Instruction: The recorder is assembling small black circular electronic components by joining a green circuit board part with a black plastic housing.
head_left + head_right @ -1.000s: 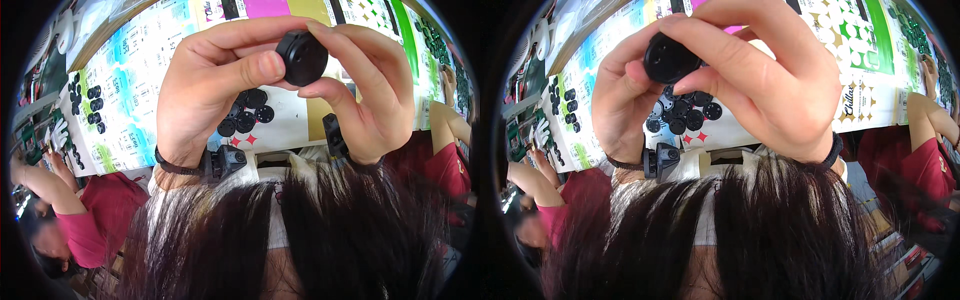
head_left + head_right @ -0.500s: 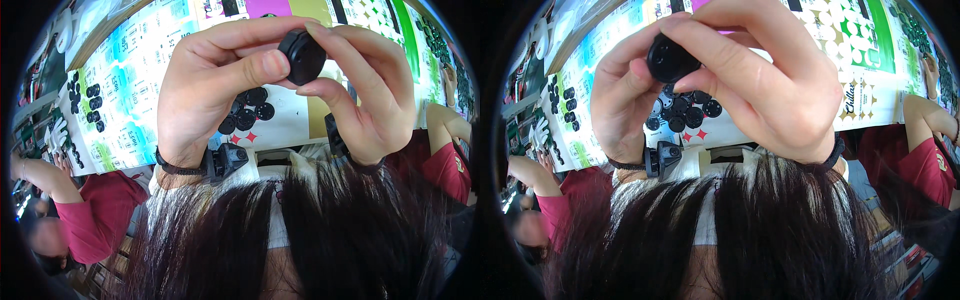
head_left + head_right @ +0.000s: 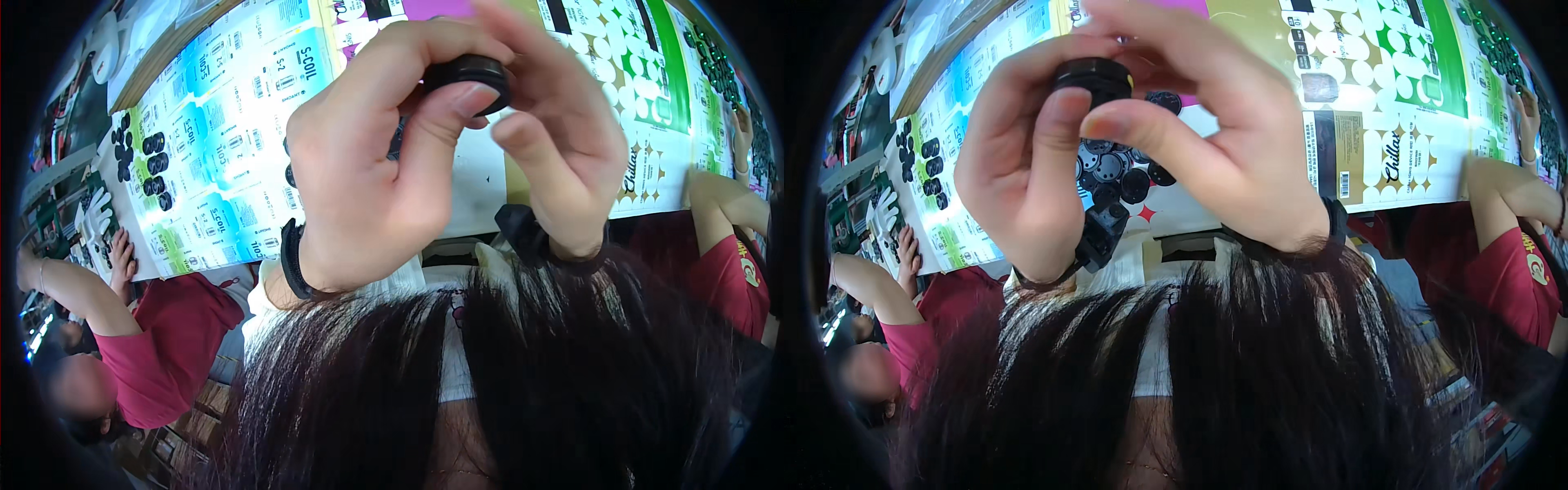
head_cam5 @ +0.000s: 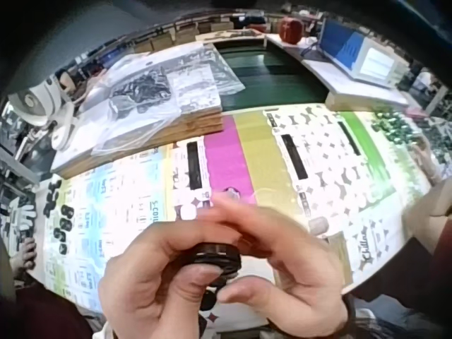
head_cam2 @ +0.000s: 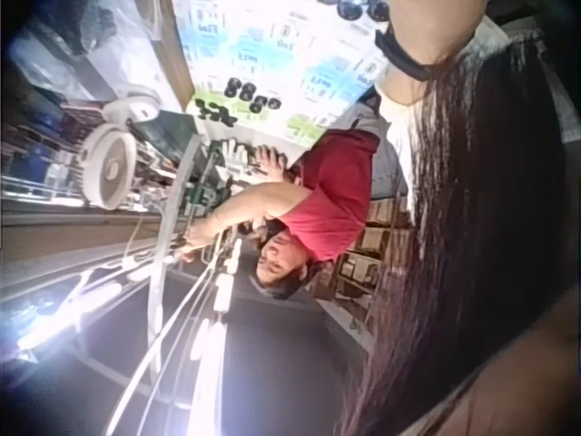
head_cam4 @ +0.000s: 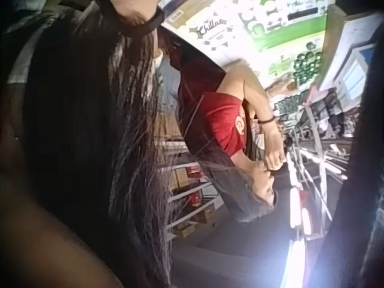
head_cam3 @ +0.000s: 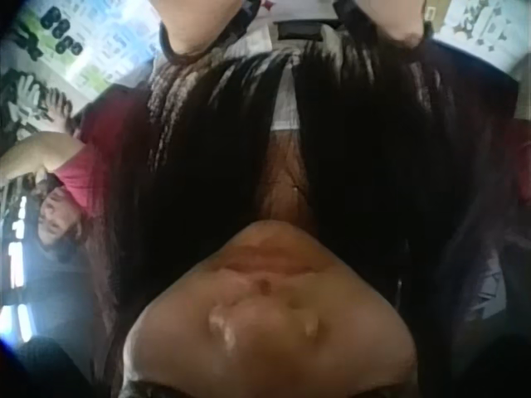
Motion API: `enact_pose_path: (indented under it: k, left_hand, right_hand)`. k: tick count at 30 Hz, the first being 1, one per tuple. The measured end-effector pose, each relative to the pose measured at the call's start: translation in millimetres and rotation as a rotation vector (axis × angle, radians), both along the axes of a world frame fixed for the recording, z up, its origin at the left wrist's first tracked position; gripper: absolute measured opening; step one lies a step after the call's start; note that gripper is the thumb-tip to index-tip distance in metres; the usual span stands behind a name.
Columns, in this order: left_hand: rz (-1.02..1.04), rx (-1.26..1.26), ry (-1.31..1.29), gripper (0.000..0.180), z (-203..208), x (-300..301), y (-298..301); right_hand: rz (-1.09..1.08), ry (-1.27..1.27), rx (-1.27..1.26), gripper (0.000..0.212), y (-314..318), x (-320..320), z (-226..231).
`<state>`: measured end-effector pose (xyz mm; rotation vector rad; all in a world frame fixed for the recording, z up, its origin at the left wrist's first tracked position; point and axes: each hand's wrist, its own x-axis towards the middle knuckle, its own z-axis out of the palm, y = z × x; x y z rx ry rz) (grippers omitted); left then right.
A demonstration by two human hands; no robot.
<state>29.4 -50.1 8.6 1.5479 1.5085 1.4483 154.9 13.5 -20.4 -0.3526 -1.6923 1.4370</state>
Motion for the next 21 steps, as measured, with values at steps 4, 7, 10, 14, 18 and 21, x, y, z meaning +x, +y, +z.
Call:
enact_pose_path:
  k: [4,7,10,14,18,21]
  left_hand:
    - [0.030,0.047,0.096,0.018,0,3,-2]
    - [0.026,0.005,0.067,0.018,-10,-3,0]
    - [-0.102,-0.185,-0.147,0.019,-24,-15,18]
    - [0.105,-0.383,0.401,0.024,-48,-96,26]
    - [0.167,-0.322,0.929,0.027,-81,-155,25]
    - [0.141,-0.248,1.156,0.030,-97,-157,21]
  right_hand:
    - [0.000,-0.060,-0.097,0.037,-6,-1,5]
    - [-0.009,-0.031,-0.273,0.032,-8,-8,-1]
    - [-0.037,-0.086,-0.355,0.031,9,-3,-12]
    - [-0.093,-0.594,0.325,0.026,31,-2,-36]
    - [0.012,-0.766,0.501,0.028,21,-2,-49]
    - [0.029,-0.850,0.597,0.034,15,-6,-54]
